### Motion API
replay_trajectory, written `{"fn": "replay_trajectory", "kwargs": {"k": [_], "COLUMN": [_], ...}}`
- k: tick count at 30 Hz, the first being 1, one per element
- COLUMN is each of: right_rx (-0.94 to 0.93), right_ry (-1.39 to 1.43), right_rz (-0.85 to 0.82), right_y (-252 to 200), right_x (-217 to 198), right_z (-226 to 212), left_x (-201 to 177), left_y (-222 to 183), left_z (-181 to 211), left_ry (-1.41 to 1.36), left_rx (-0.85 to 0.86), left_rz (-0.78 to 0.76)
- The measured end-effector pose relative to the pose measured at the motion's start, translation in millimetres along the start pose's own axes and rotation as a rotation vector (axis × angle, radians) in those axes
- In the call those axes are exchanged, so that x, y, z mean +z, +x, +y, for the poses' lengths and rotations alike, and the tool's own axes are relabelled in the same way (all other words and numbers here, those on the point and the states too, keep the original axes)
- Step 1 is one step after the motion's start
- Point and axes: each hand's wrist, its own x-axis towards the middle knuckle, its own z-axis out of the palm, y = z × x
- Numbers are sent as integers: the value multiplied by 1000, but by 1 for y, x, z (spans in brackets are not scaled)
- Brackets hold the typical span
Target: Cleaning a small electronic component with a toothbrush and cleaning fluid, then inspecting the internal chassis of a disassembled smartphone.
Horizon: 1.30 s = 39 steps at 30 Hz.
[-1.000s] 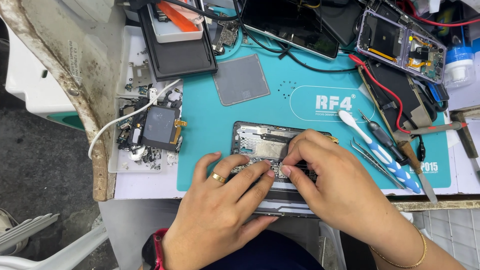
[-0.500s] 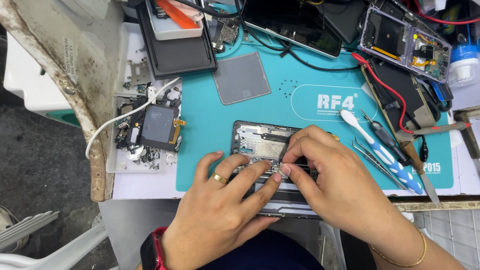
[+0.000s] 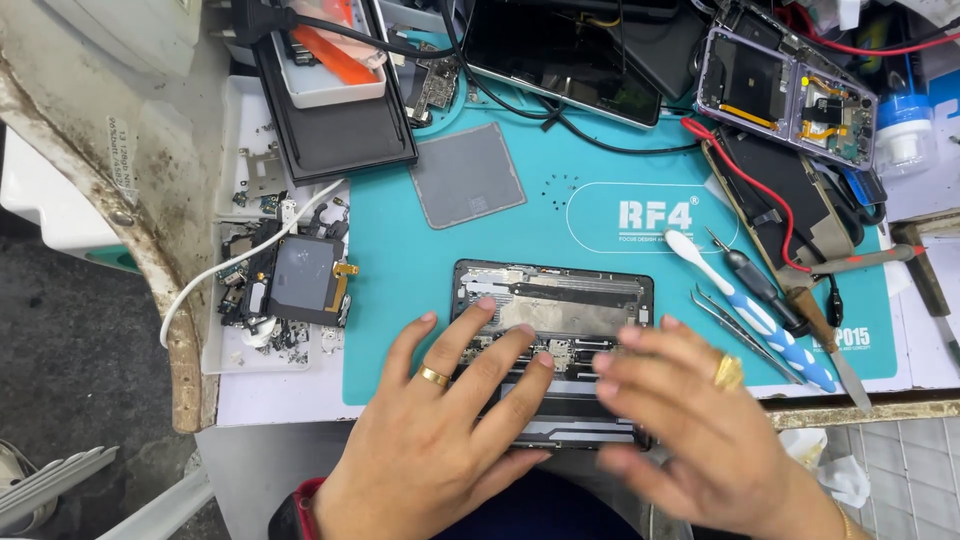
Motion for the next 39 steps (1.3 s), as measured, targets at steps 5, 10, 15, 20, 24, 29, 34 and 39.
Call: {"fn": "replay_trajectory", "kwargs": {"k": [5,10,15,20,24,29,34,39], "right_rx": [-256,-346,-340,-263,-258,-287,-261,-260], "right_ry": [-98,-128,-86,9,-5,-38,0,4], "right_rz": [-31,-132,-147,-155,-189,-216,-216,-180], "right_y": [-12,4,4,2,1,3,9,4], "right_x": [14,12,11,10,10,11,9,12], "right_z": [18,17,20,23,24,26,26,29], "left_x": [-1,5,7,13,18,19,19,19], "left_y": [7,7,8,5,2,4,3,1], "left_z": [-7,-10,-12,-15,-17,-18,-17,-15], "left_ry": [-10,-78,-119,-118,-103,-104,-122,-109], "left_rx": [53,65,53,47,58,55,40,30], "left_rz": [-100,-127,-113,-122,-100,-96,-125,-114]}}
